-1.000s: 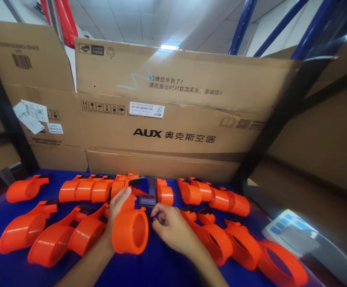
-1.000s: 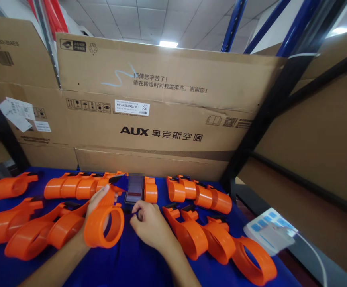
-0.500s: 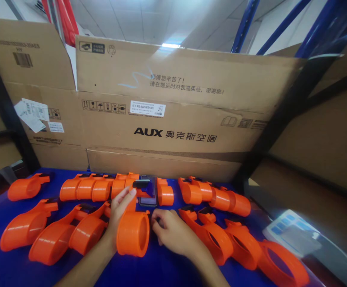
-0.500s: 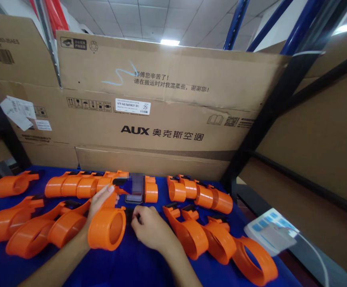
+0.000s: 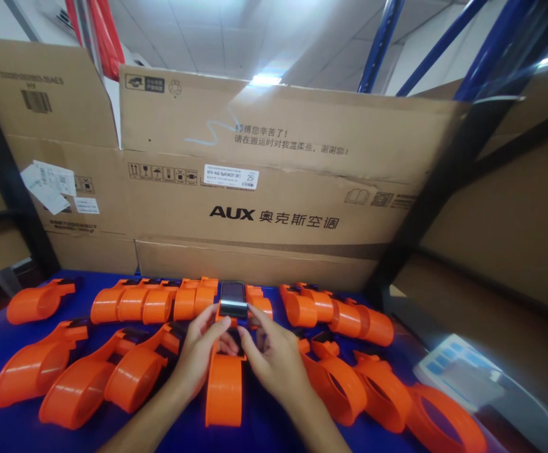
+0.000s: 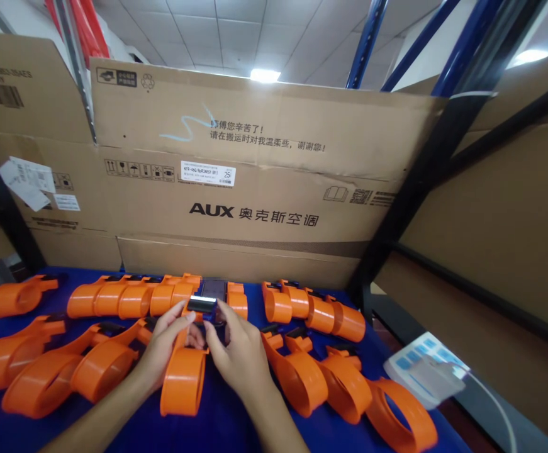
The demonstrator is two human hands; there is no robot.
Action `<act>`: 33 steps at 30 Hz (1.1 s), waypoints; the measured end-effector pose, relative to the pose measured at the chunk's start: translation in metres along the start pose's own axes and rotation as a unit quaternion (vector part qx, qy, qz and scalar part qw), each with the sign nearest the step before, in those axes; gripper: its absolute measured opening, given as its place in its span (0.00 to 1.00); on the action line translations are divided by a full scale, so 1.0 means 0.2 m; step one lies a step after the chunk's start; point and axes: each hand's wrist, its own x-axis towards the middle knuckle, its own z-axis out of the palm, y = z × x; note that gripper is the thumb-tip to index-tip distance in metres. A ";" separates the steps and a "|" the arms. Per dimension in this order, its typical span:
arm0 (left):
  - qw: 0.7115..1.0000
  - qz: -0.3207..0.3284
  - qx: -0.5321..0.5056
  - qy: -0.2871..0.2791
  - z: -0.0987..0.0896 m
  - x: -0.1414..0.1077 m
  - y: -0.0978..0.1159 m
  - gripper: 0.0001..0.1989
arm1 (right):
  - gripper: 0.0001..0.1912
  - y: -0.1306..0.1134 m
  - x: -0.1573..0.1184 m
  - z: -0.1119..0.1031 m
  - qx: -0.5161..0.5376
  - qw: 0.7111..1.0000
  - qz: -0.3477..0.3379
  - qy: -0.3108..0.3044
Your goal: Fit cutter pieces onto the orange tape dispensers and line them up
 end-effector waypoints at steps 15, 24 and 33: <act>0.995 -0.024 0.093 0.029 0.00 -0.01 0.00 0.20 | 0.20 -0.03 -0.01 0.01 0.004 0.999 -0.026 -0.032; 0.998 -0.032 0.036 0.046 -0.01 0.02 0.01 0.18 | 0.24 0.02 0.02 0.00 0.009 0.997 -0.061 -0.051; 0.998 -0.026 0.020 0.056 0.01 0.01 0.03 0.20 | 0.30 0.07 0.00 0.04 -0.091 0.987 -0.119 -0.049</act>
